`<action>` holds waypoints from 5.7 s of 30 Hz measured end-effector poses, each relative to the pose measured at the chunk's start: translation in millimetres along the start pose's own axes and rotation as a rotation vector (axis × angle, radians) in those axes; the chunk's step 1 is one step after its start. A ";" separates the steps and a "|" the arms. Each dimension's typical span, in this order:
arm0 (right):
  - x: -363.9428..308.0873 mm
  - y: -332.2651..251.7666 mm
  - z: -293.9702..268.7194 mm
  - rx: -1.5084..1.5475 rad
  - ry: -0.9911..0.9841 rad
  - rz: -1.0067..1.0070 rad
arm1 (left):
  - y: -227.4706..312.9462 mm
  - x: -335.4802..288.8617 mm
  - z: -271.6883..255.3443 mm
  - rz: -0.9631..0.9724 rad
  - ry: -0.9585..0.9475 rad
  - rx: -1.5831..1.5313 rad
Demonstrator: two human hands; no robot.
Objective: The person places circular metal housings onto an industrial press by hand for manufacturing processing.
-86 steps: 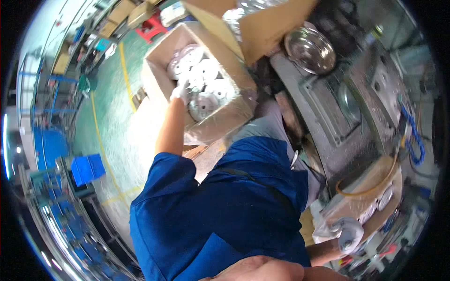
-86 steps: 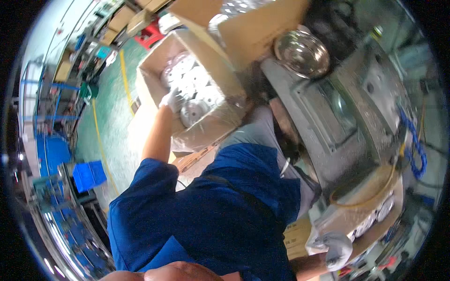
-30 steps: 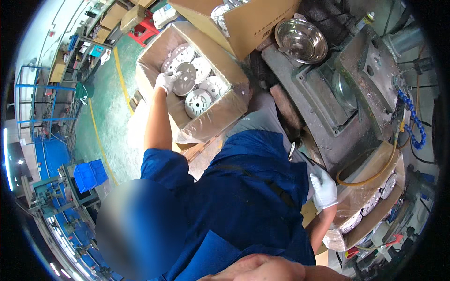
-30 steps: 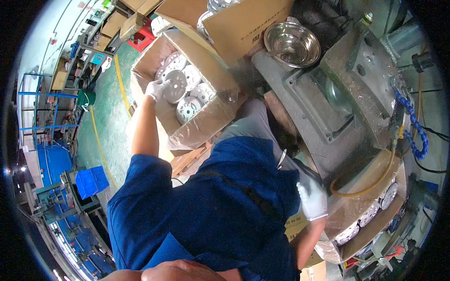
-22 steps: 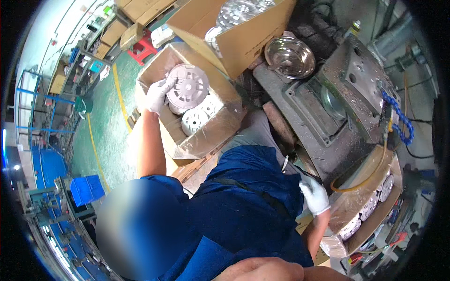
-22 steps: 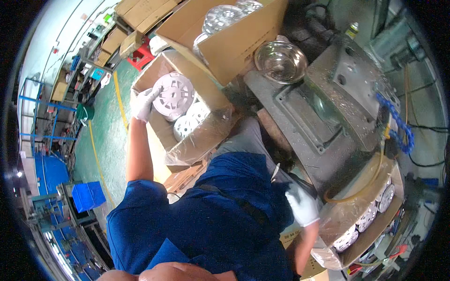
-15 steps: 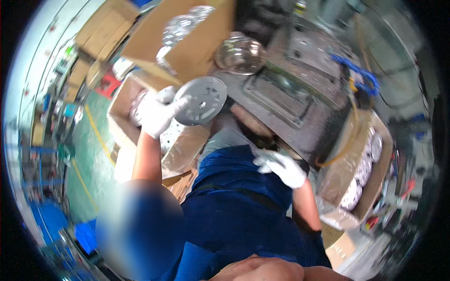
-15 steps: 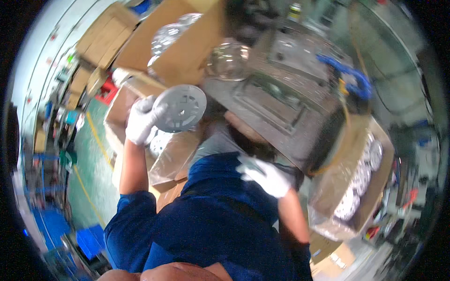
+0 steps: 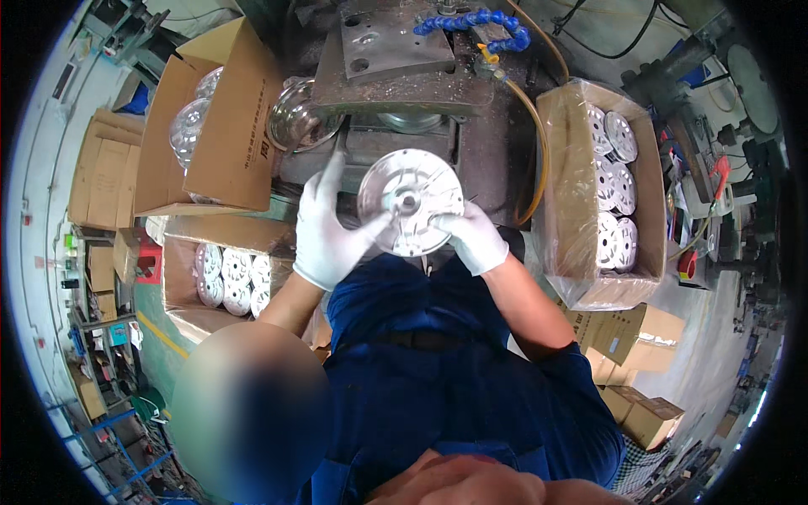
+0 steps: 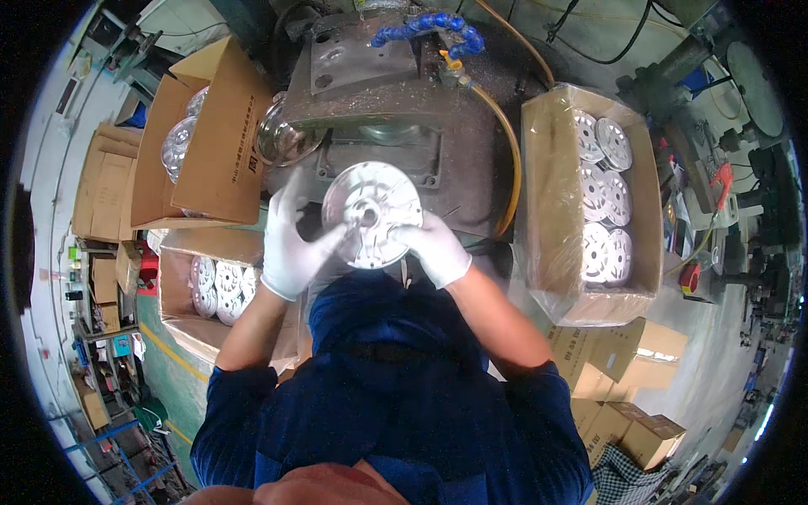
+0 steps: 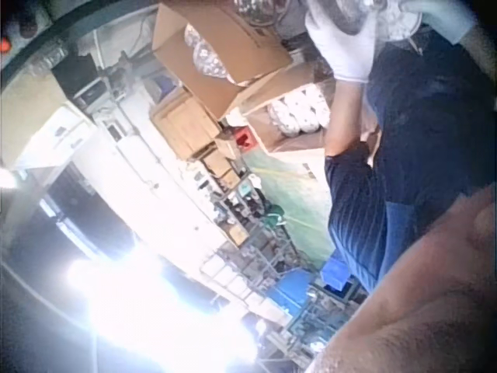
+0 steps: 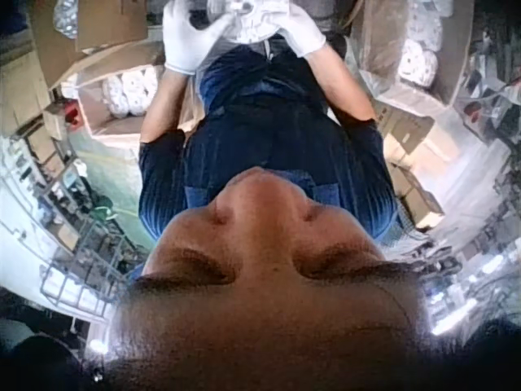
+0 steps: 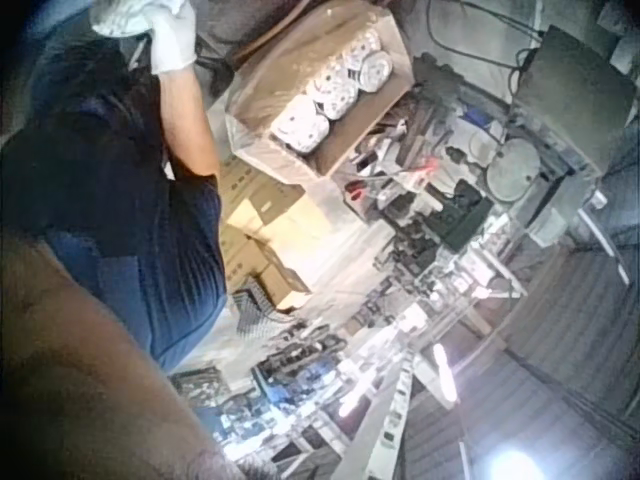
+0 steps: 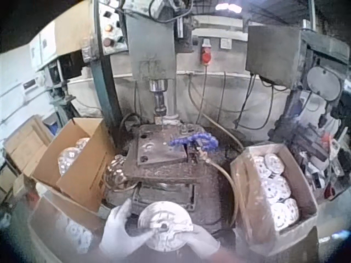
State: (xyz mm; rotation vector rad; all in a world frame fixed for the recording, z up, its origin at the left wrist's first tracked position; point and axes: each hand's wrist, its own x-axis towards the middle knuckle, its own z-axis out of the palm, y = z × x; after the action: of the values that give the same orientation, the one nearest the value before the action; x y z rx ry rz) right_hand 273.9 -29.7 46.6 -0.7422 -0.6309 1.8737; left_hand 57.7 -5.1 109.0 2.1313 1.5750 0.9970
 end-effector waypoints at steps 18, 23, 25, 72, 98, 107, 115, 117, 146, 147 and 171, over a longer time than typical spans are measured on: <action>-92.9 32.7 -127.7 -0.224 0.015 0.451 | -137.0 -65.1 -75.4 -0.859 0.407 -0.982; -99.2 61.7 -166.0 0.022 0.049 0.508 | -111.6 16.4 -73.2 -0.573 0.256 -0.789; -96.0 68.0 -175.3 0.126 0.025 0.519 | -108.3 57.3 -63.8 -0.423 0.193 -0.718; -98.2 74.2 -191.4 0.611 -0.008 0.407 | -45.3 259.6 2.1 -0.237 -0.250 0.109; -94.6 68.2 -185.1 0.594 0.012 0.400 | -67.7 272.7 7.5 -0.299 -0.382 0.157; -90.0 71.3 -193.8 0.566 0.014 0.405 | -53.8 262.3 10.3 -0.355 -0.359 0.098; -90.0 69.4 -194.8 0.543 0.067 0.403 | -47.0 267.9 12.3 -0.417 -0.331 0.235; -90.5 69.7 -195.1 0.514 0.079 0.390 | -49.0 266.5 15.6 -0.369 -0.217 0.297; -92.9 71.0 -202.0 0.591 0.072 0.345 | -47.5 252.2 5.5 -0.240 -0.214 0.208; -92.9 71.1 -202.0 0.590 0.070 0.346 | -47.3 253.1 5.8 -0.241 -0.211 0.208; -93.1 74.4 -208.4 0.598 0.089 0.325 | -62.2 261.9 17.4 -0.337 -0.195 0.112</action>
State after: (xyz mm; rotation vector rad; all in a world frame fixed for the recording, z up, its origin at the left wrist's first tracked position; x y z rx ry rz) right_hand 411.5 -122.7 -126.8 -0.5430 0.1284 2.1553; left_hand 65.8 261.4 149.5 1.8762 1.8441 0.5871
